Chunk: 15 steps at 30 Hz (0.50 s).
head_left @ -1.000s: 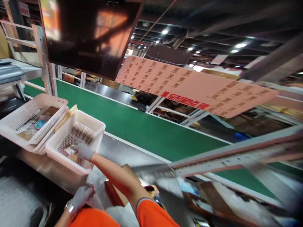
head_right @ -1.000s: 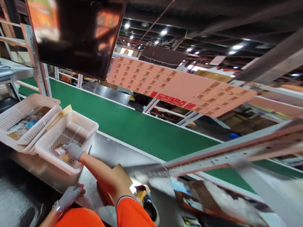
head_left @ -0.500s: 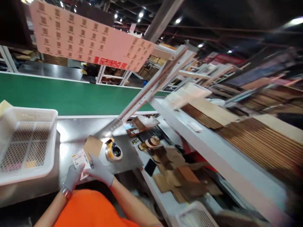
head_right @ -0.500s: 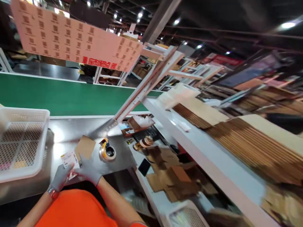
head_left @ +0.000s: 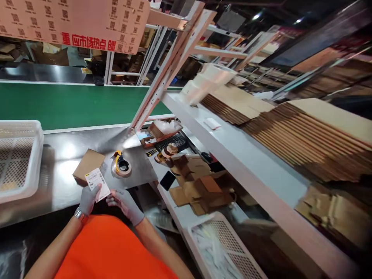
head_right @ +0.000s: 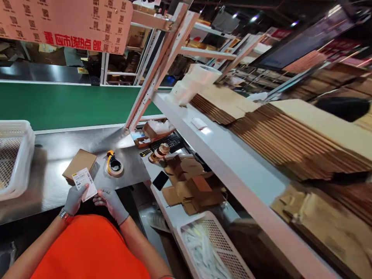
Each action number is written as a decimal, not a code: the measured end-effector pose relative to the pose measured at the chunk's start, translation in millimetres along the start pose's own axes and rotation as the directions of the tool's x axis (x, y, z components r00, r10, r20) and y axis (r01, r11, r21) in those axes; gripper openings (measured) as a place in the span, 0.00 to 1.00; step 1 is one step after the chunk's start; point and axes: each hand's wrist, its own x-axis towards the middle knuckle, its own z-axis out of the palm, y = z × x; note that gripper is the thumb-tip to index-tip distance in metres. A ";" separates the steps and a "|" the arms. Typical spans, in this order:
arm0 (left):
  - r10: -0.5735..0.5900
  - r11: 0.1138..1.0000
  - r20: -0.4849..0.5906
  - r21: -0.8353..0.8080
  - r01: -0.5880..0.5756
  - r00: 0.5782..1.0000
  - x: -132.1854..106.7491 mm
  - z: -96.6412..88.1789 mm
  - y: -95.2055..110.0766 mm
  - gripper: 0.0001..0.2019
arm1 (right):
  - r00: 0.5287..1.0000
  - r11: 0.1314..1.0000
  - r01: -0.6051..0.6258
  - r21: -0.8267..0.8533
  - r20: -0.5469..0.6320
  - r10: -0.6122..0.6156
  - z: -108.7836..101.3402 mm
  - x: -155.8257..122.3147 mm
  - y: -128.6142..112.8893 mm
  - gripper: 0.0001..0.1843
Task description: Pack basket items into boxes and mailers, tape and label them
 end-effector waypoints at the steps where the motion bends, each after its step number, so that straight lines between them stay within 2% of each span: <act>1: -0.003 1.000 -0.002 -0.010 0.003 1.000 -4.5 5.8 -2.1 0.28 | 1.000 1.000 0.001 0.003 0.003 -0.001 -5.3 -4.4 0.6 0.29; 9: -0.001 0.998 -0.024 -0.070 0.000 1.000 -38.4 40.0 -8.4 0.33 | 1.000 1.000 0.010 0.027 0.002 -0.010 -36.3 -33.5 11.5 0.27; 15: 0.018 0.999 0.123 -0.031 -0.014 0.992 -63.3 53.1 -10.1 0.30 | 0.997 0.995 0.050 0.082 -0.056 -0.046 -45.9 -53.9 14.6 0.27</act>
